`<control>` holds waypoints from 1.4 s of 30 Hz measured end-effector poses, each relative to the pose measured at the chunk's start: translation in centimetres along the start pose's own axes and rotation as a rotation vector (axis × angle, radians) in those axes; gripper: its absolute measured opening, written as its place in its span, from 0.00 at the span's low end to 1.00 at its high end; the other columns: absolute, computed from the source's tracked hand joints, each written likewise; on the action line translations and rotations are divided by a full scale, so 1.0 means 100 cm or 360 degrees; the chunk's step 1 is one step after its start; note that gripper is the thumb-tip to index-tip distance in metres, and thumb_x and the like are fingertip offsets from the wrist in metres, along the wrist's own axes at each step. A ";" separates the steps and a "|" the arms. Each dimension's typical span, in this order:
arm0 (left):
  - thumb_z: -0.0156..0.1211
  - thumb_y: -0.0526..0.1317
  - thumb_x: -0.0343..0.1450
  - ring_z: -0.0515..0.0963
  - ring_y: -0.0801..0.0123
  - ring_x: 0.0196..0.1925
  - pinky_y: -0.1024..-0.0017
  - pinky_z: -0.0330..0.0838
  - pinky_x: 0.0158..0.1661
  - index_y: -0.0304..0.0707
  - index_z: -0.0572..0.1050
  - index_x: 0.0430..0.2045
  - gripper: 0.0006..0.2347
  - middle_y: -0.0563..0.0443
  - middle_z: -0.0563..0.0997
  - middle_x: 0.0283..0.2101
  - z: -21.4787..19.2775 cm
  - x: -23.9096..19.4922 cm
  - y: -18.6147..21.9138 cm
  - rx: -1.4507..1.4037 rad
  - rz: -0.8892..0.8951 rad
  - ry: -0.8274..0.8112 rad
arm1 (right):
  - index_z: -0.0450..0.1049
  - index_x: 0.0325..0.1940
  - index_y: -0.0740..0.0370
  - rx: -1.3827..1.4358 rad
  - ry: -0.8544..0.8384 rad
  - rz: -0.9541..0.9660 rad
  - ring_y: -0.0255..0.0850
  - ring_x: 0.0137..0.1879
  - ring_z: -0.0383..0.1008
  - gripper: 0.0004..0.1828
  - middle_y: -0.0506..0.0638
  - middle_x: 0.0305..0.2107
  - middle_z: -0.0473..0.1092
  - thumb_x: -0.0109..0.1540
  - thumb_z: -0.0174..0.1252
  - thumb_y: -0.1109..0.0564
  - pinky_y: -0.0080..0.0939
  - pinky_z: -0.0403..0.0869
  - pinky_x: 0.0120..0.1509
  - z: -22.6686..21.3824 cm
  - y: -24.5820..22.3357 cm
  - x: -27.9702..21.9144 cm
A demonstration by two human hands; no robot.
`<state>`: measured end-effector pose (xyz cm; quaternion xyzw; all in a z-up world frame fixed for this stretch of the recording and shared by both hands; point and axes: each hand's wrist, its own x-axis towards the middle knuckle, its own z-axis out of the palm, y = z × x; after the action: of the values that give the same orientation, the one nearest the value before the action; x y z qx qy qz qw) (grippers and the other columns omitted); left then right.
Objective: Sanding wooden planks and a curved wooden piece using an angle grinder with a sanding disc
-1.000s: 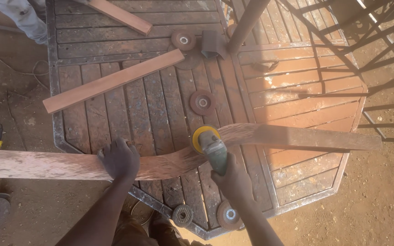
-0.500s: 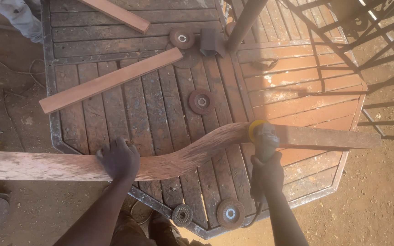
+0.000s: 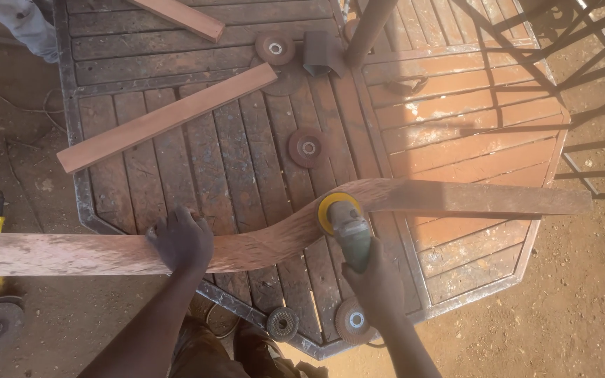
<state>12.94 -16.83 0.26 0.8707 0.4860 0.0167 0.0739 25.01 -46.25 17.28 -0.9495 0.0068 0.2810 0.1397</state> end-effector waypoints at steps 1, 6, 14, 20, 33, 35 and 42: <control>0.59 0.43 0.72 0.78 0.48 0.53 0.44 0.61 0.60 0.46 0.77 0.37 0.06 0.49 0.83 0.42 0.002 0.002 -0.003 0.0002 -0.0002 0.0006 | 0.60 0.56 0.49 0.0003 0.0000 -0.0006 0.57 0.35 0.76 0.26 0.54 0.32 0.77 0.58 0.58 0.44 0.56 0.70 0.36 -0.008 0.002 0.009; 0.56 0.44 0.73 0.78 0.48 0.51 0.46 0.66 0.49 0.43 0.78 0.39 0.08 0.48 0.84 0.43 0.003 0.001 -0.002 0.0040 0.0005 0.0005 | 0.58 0.56 0.57 0.0305 0.0204 0.0442 0.59 0.40 0.75 0.27 0.62 0.35 0.73 0.58 0.55 0.44 0.59 0.71 0.45 -0.049 0.034 0.041; 0.56 0.46 0.74 0.79 0.48 0.50 0.46 0.63 0.55 0.43 0.78 0.38 0.09 0.48 0.84 0.41 0.007 0.001 -0.002 0.0074 0.0058 0.0116 | 0.60 0.52 0.56 0.0316 0.0175 0.0304 0.53 0.35 0.72 0.25 0.57 0.33 0.71 0.58 0.57 0.44 0.55 0.68 0.36 -0.011 0.016 0.018; 0.56 0.45 0.73 0.80 0.49 0.48 0.46 0.65 0.55 0.43 0.79 0.36 0.08 0.49 0.84 0.39 0.019 -0.001 -0.007 0.0094 0.0104 0.0248 | 0.60 0.60 0.47 -0.0110 -0.0106 -0.0313 0.57 0.39 0.78 0.34 0.49 0.42 0.75 0.53 0.64 0.44 0.60 0.73 0.36 0.050 0.022 -0.016; 0.57 0.44 0.72 0.79 0.49 0.49 0.46 0.66 0.52 0.43 0.77 0.36 0.07 0.48 0.83 0.39 0.019 0.001 -0.009 0.0123 0.0109 0.0218 | 0.59 0.52 0.57 0.0180 0.0163 0.0391 0.61 0.38 0.73 0.21 0.61 0.32 0.73 0.60 0.51 0.46 0.59 0.67 0.42 -0.052 0.007 0.011; 0.57 0.45 0.73 0.81 0.50 0.45 0.48 0.67 0.52 0.43 0.76 0.34 0.07 0.47 0.82 0.35 0.007 -0.004 -0.005 0.0122 0.0175 0.0305 | 0.59 0.59 0.54 0.0265 0.0270 0.0390 0.60 0.47 0.75 0.29 0.60 0.39 0.74 0.60 0.56 0.42 0.61 0.70 0.50 -0.031 0.062 0.055; 0.52 0.46 0.77 0.79 0.48 0.50 0.44 0.62 0.56 0.41 0.77 0.38 0.10 0.46 0.84 0.41 0.003 0.001 -0.001 0.0011 0.0054 0.0089 | 0.63 0.49 0.53 0.0324 0.0182 0.0141 0.48 0.31 0.71 0.21 0.51 0.30 0.71 0.57 0.61 0.46 0.52 0.66 0.35 -0.002 0.010 0.000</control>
<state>12.95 -16.74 -0.02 0.8782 0.4732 0.0406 0.0567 25.04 -47.21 17.14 -0.9436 0.0851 0.2302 0.2221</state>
